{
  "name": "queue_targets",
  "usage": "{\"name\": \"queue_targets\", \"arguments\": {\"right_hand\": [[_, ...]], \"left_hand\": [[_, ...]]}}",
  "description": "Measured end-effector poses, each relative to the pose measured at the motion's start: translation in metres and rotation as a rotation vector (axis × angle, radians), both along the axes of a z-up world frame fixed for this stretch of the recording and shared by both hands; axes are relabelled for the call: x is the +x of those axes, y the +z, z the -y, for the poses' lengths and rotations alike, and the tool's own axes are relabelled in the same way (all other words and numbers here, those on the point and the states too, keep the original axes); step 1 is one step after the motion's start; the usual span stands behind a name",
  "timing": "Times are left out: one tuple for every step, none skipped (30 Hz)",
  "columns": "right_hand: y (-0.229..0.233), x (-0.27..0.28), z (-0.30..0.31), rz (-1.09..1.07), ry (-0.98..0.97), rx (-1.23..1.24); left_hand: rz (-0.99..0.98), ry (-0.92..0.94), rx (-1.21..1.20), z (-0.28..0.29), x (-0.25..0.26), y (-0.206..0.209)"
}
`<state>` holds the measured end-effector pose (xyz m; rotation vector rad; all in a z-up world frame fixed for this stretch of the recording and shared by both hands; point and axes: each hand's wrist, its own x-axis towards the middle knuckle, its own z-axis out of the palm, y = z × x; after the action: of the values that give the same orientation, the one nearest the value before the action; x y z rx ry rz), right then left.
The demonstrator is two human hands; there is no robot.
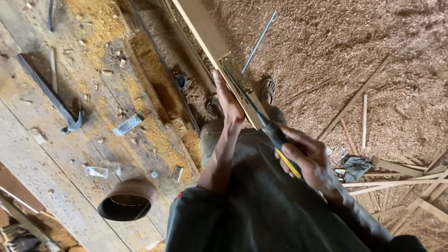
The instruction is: The person uses a chisel to carve a rectangular recess into a long wooden plank. They repeatedly reposition the plank and continue chiseling along its length to deepen and extend the cut.
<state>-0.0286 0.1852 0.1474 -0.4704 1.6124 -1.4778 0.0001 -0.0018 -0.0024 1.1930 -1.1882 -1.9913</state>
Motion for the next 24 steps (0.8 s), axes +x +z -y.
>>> {"name": "queue_targets", "arguments": {"right_hand": [[0.007,0.000,0.013,-0.020,-0.011,0.003],[0.014,0.000,0.026,-0.040,-0.022,0.006],[0.010,0.005,0.025,-0.040,-0.019,0.008],[0.007,0.009,0.023,-0.207,-0.035,0.060],[0.003,0.015,0.022,-0.374,-0.053,0.111],[-0.004,0.021,0.020,-0.376,-0.052,0.110],[-0.010,0.026,0.018,-0.603,-0.052,0.120],[-0.016,0.030,0.016,-0.830,-0.050,0.130],[-0.026,0.026,0.002,-0.831,-0.056,0.134],[-0.036,0.022,-0.012,-0.892,-0.166,0.108],[-0.045,0.014,-0.025,-0.955,-0.272,0.080],[-0.016,0.004,-0.026,-0.958,-0.272,0.080],[0.012,-0.003,-0.026,-0.669,-0.217,-0.013],[0.040,-0.010,-0.026,-0.379,-0.159,-0.102],[0.034,-0.005,-0.036,-0.382,-0.162,-0.107],[0.028,0.000,-0.046,-0.303,-0.076,-0.159],[0.024,0.006,-0.058,-0.219,0.010,-0.200],[0.027,0.012,-0.057,-0.220,0.007,-0.198],[0.031,0.018,-0.057,-0.157,-0.007,-0.084],[0.035,0.026,-0.057,-0.094,-0.020,0.031],[0.035,0.027,-0.058,-0.092,-0.017,0.032],[0.036,0.028,-0.060,-0.055,-0.032,0.092],[0.037,0.029,-0.060,-0.020,-0.047,0.150],[0.038,0.027,-0.059,-0.021,-0.043,0.151]], "left_hand": [[0.007,0.002,-0.017,0.000,0.001,-0.002],[0.013,0.003,-0.034,0.000,0.001,-0.004],[0.013,0.006,-0.032,0.000,0.000,-0.010],[0.003,0.017,-0.032,-0.001,-0.001,-0.015],[-0.008,0.026,-0.035,-0.001,-0.001,-0.020],[-0.010,0.027,-0.036,-0.001,-0.001,-0.027],[-0.032,0.031,-0.040,-0.002,-0.006,-0.033],[-0.055,0.035,-0.044,-0.003,-0.010,-0.039],[-0.056,0.029,-0.043,-0.004,-0.009,-0.043],[-0.072,0.035,-0.045,-0.005,-0.008,-0.047],[-0.090,0.046,-0.048,-0.005,-0.010,-0.050],[-0.094,0.046,-0.047,-0.004,-0.012,-0.040],[0.000,-0.004,-0.085,-0.003,-0.008,-0.030],[0.095,-0.053,-0.123,-0.002,-0.004,-0.020],[0.091,-0.055,-0.129,-0.001,-0.002,-0.027],[0.104,-0.052,-0.150,0.001,-0.001,-0.035],[0.120,-0.049,-0.164,-0.002,0.002,-0.043],[0.118,-0.052,-0.162,-0.002,0.001,-0.050],[0.094,-0.052,-0.215,-0.004,0.005,-0.056],[0.069,-0.053,-0.268,-0.006,0.008,-0.063],[0.071,-0.050,-0.266,-0.006,0.008,-0.062],[0.099,-0.059,-0.255,-0.005,0.008,-0.061],[0.124,-0.066,-0.245,-0.003,0.008,-0.059],[0.124,-0.061,-0.244,-0.002,0.008,-0.054]]}}
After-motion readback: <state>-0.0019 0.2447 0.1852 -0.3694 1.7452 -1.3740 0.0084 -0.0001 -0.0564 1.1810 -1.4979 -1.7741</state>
